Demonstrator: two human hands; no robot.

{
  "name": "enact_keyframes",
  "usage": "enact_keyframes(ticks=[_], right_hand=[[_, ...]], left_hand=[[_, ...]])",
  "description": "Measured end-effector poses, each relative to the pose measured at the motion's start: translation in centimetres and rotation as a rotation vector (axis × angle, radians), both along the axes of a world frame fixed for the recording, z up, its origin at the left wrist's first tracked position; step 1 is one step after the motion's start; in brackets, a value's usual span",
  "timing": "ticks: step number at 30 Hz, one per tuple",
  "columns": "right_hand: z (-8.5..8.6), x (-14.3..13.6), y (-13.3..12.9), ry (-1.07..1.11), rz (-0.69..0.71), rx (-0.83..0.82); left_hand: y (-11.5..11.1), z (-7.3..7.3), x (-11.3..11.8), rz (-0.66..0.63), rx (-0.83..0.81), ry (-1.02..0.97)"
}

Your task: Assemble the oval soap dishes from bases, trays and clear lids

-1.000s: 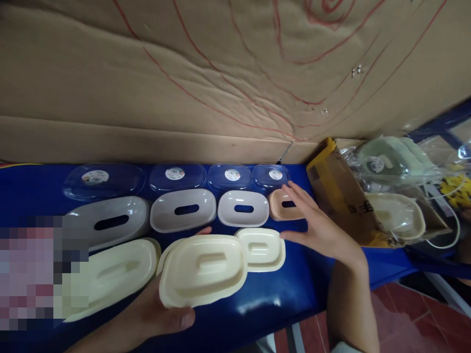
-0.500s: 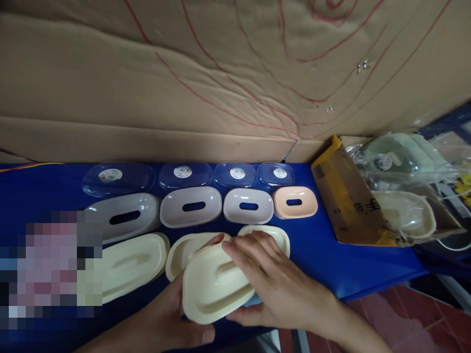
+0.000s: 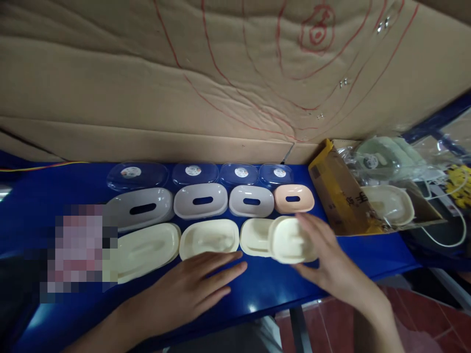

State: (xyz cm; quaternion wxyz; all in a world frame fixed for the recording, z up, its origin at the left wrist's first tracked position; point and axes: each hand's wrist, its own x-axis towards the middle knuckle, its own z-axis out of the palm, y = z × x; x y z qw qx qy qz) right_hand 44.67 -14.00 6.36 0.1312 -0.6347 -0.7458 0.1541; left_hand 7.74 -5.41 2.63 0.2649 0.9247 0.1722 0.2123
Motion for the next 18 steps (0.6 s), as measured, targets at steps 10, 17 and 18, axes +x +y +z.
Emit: enact_keyframes(ticks=[10,17,18], right_hand=[[-5.6,9.9,-0.1,-0.271,-0.014,0.023],[-8.0,11.3,0.9,-0.169,0.025,0.007],[-8.0,11.2,1.0,-0.161,0.022,-0.002]], left_hand=[[-1.9,-0.8,-10.8,0.867,0.439,-0.053],[-0.6,-4.5,-18.7,1.202,0.42,0.305],[-0.4,-4.9,-19.0,1.22,0.403,0.336]])
